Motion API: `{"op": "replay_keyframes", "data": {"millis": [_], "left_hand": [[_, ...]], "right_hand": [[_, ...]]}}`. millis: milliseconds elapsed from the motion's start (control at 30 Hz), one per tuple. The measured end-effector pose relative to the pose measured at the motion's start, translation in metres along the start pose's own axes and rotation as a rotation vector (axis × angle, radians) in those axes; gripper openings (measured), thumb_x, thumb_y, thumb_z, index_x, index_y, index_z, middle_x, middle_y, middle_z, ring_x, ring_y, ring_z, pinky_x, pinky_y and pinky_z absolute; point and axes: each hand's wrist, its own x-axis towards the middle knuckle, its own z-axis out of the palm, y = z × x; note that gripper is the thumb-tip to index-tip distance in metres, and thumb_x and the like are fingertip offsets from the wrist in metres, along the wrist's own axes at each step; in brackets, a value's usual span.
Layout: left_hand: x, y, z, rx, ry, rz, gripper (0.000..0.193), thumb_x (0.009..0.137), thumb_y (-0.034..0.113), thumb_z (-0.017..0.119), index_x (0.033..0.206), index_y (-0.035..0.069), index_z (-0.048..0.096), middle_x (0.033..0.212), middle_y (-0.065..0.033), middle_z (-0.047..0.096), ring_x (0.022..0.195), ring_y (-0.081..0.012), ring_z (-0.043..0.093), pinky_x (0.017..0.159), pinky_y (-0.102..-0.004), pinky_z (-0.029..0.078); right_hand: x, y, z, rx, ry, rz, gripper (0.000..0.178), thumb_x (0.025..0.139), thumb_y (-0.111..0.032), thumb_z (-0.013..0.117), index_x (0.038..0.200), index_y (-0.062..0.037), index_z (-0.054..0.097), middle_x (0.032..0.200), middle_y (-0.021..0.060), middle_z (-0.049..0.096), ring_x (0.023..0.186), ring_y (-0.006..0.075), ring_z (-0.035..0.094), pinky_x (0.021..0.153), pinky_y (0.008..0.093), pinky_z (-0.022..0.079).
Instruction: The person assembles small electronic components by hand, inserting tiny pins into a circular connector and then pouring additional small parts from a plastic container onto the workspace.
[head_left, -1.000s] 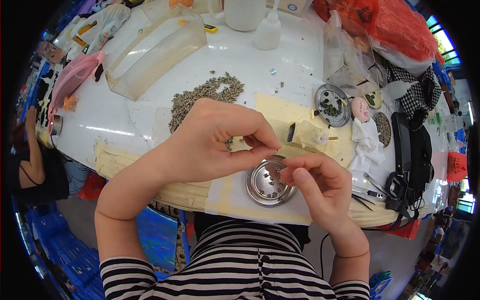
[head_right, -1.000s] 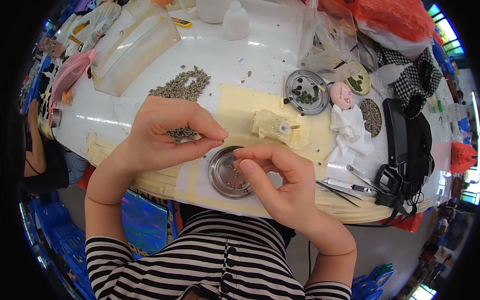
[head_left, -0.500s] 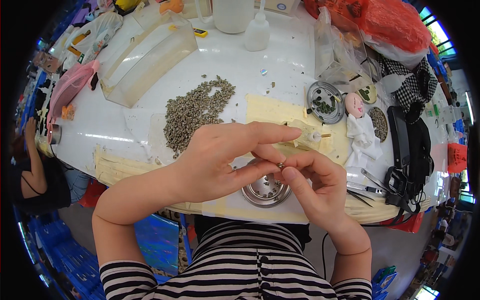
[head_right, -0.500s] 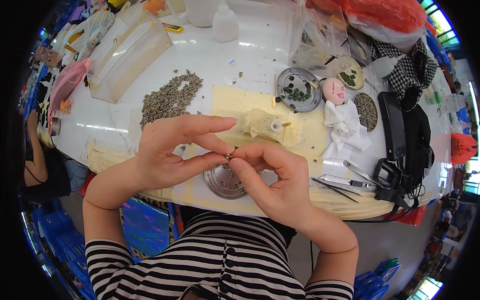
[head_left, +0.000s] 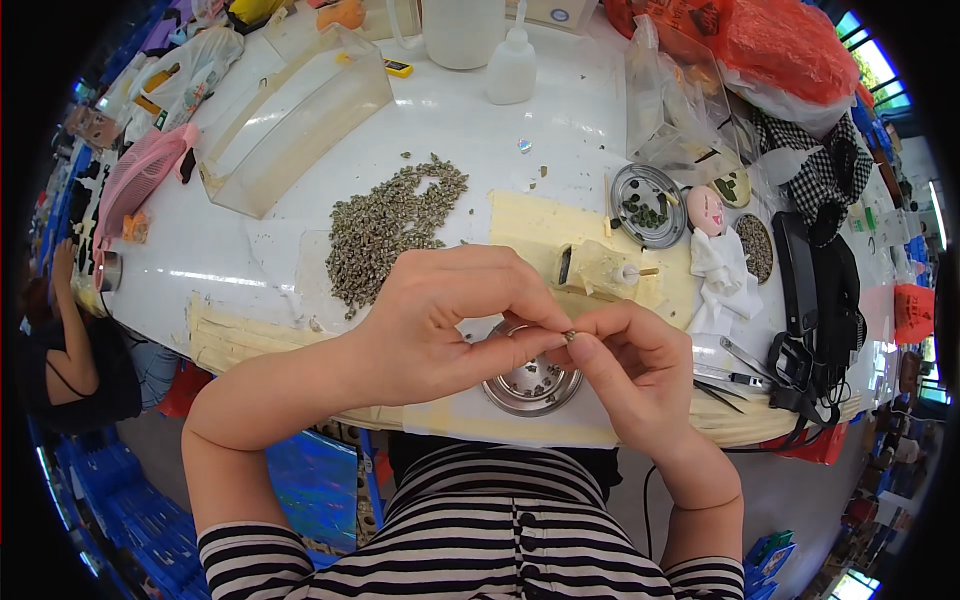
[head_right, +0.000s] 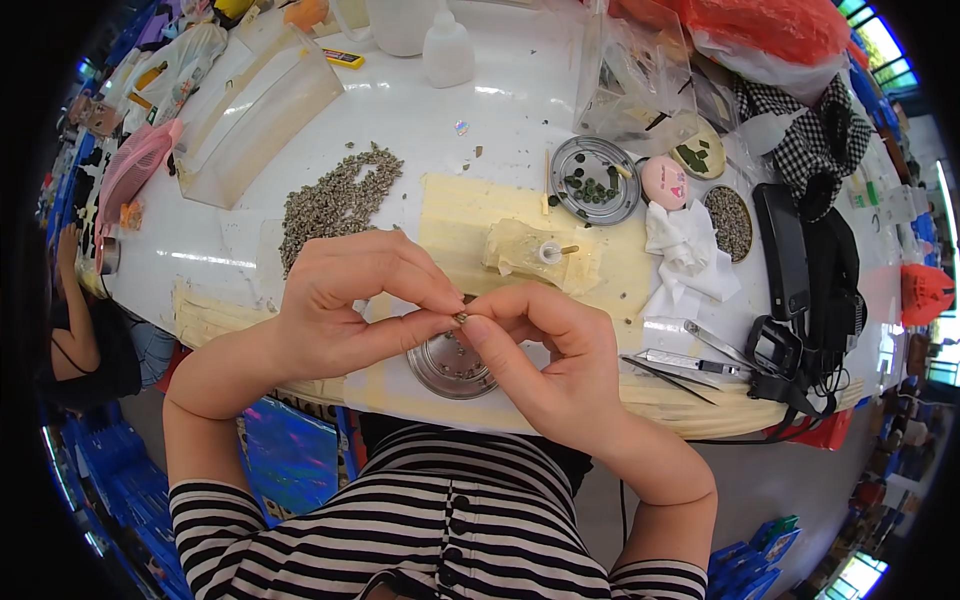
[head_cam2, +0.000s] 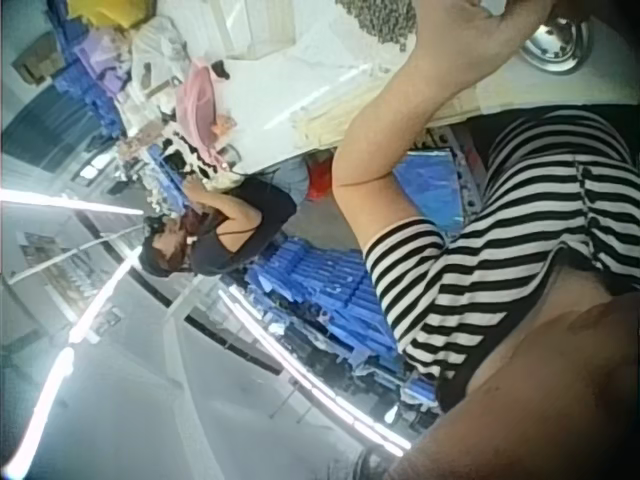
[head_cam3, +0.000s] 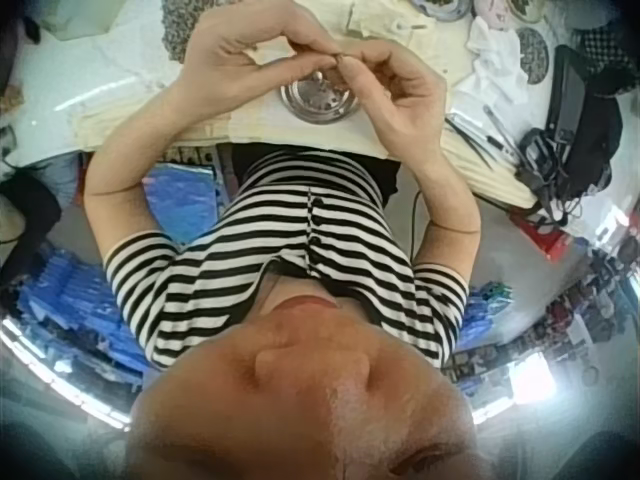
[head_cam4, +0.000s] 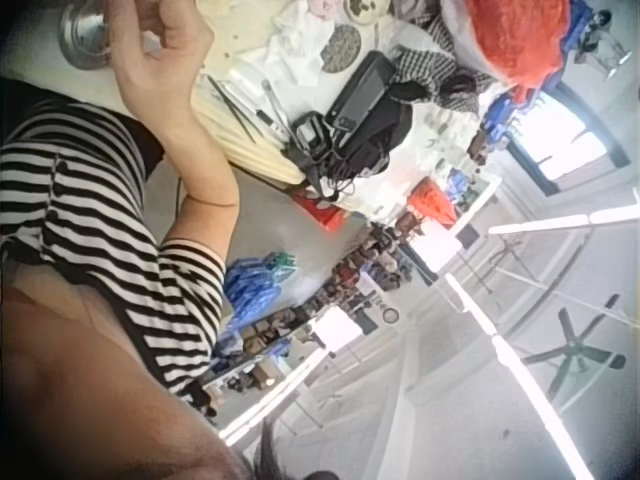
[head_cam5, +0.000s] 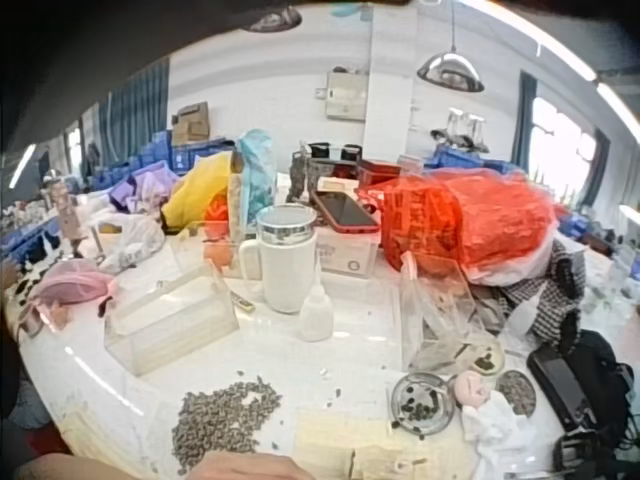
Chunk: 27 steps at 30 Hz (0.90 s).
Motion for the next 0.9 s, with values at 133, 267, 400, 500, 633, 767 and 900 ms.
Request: {"op": "replay_keyframes", "data": {"millis": [133,267,400,500,633,767,900], "left_hand": [[-0.0004,-0.0006,0.0027,0.059,0.014,0.052,0.020,0.073,-0.003,0.078,0.091,0.004,0.071,0.087,-0.0077,0.070,0.078,-0.0198,0.069,0.065,-0.0283,0.054],[-0.0028,-0.0001,0.0036,0.115,0.028,0.087,0.022,0.072,-0.004,0.078,0.090,0.004,0.071,0.086,-0.0073,0.069,0.076,-0.0192,0.068,0.062,-0.0278,0.053],[-0.0021,-0.0011,0.0037,0.145,0.042,0.105,0.022,0.071,-0.004,0.078,0.089,0.004,0.070,0.085,-0.0072,0.069,0.075,-0.0190,0.067,0.062,-0.0279,0.053],[-0.0002,-0.0006,0.0024,0.167,0.072,0.105,0.021,0.070,-0.005,0.078,0.088,0.003,0.070,0.083,-0.0075,0.068,0.074,-0.0192,0.067,0.061,-0.0279,0.052],[0.0002,0.0010,0.0006,0.203,0.108,0.100,0.021,0.069,-0.006,0.078,0.086,0.002,0.070,0.081,-0.0080,0.068,0.072,-0.0193,0.066,0.061,-0.0280,0.052],[-0.0004,-0.0007,0.0025,0.174,0.108,0.111,0.021,0.070,-0.006,0.078,0.087,0.002,0.070,0.081,-0.0083,0.068,0.072,-0.0192,0.066,0.061,-0.0279,0.052],[0.0007,-0.0010,0.0030,0.152,0.100,0.118,0.021,0.070,-0.006,0.078,0.087,0.002,0.070,0.081,-0.0082,0.068,0.073,-0.0192,0.066,0.061,-0.0278,0.052]], "right_hand": [[0.0000,-0.0011,-0.0012,0.010,-0.017,0.022,0.010,0.094,-0.002,0.063,0.102,0.0038,0.065,0.091,0.0069,0.071,0.084,0.0104,0.067,0.076,0.0230,0.052],[-0.0004,0.0002,-0.0024,0.014,-0.025,0.017,0.010,0.093,-0.001,0.063,0.102,0.0037,0.065,0.091,0.0070,0.071,0.084,0.0105,0.067,0.076,0.0228,0.052],[-0.0011,0.0011,-0.0019,-0.037,0.005,-0.027,0.012,0.093,-0.001,0.064,0.103,0.0039,0.066,0.092,0.0069,0.071,0.084,0.0106,0.067,0.076,0.0230,0.053],[-0.0006,0.0009,-0.0002,-0.099,0.046,-0.104,0.014,0.092,-0.001,0.064,0.105,0.0043,0.067,0.093,0.0082,0.071,0.084,0.0113,0.068,0.076,0.0235,0.053],[-0.0013,0.0020,-0.0004,-0.142,0.059,-0.162,0.018,0.091,0.000,0.064,0.108,0.0039,0.069,0.094,0.0105,0.072,0.084,0.0127,0.069,0.075,0.0244,0.054],[-0.0015,0.0009,-0.0008,-0.178,0.029,-0.144,0.019,0.091,-0.001,0.064,0.109,0.0034,0.070,0.094,0.0108,0.073,0.084,0.0134,0.069,0.075,0.0253,0.054],[-0.0014,0.0028,-0.0011,-0.141,0.038,-0.132,0.019,0.092,-0.001,0.063,0.109,0.0033,0.070,0.094,0.0107,0.073,0.085,0.0135,0.069,0.075,0.0254,0.054]]}}
